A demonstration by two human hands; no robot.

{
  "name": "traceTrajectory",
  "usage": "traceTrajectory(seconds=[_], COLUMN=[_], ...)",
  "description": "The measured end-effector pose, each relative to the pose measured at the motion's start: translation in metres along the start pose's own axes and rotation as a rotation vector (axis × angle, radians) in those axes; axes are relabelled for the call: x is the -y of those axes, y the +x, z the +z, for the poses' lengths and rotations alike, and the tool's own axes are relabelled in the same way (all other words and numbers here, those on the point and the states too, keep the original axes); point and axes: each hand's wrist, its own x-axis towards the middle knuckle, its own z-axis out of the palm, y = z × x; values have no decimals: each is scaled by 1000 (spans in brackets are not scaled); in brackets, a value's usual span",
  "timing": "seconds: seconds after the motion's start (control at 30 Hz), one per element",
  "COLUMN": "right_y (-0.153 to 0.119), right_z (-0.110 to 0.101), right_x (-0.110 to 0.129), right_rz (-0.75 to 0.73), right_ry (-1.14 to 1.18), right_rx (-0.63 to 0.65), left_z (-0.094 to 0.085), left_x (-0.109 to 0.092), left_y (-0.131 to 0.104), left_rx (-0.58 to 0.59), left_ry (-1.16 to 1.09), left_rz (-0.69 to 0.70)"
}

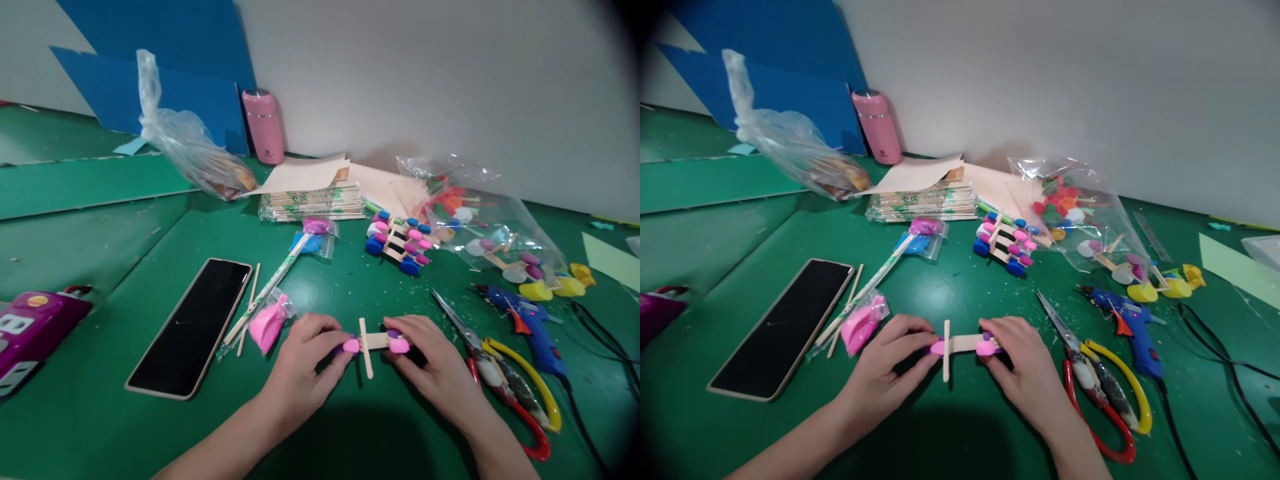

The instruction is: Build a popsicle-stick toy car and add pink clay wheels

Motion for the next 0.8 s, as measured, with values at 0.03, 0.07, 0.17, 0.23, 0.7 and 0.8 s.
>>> traceTrajectory(seconds=[0.03,0.07,0.17,0.23,0.7,0.8], right_y=[0,0,1,2,0,0], right_z=[0,0,0,0,0,0], right_x=[0,1,1,1,1,1], right_rz=[3,6,7,6,3,6], right_ry=[0,0,3,2,11,12], right_rx=[3,5,0,-6,-11,-6], left_z=[0,-1,-4,-7,-7,-5], left_x=[-1,-1,-2,-2,-3,-4], left_y=[-1,-2,-7,-12,-21,-18], left_rx=[-7,-16,-39,-17,84,20], left_ry=[9,26,135,235,479,410], left_rz=[3,15,103,169,228,185])
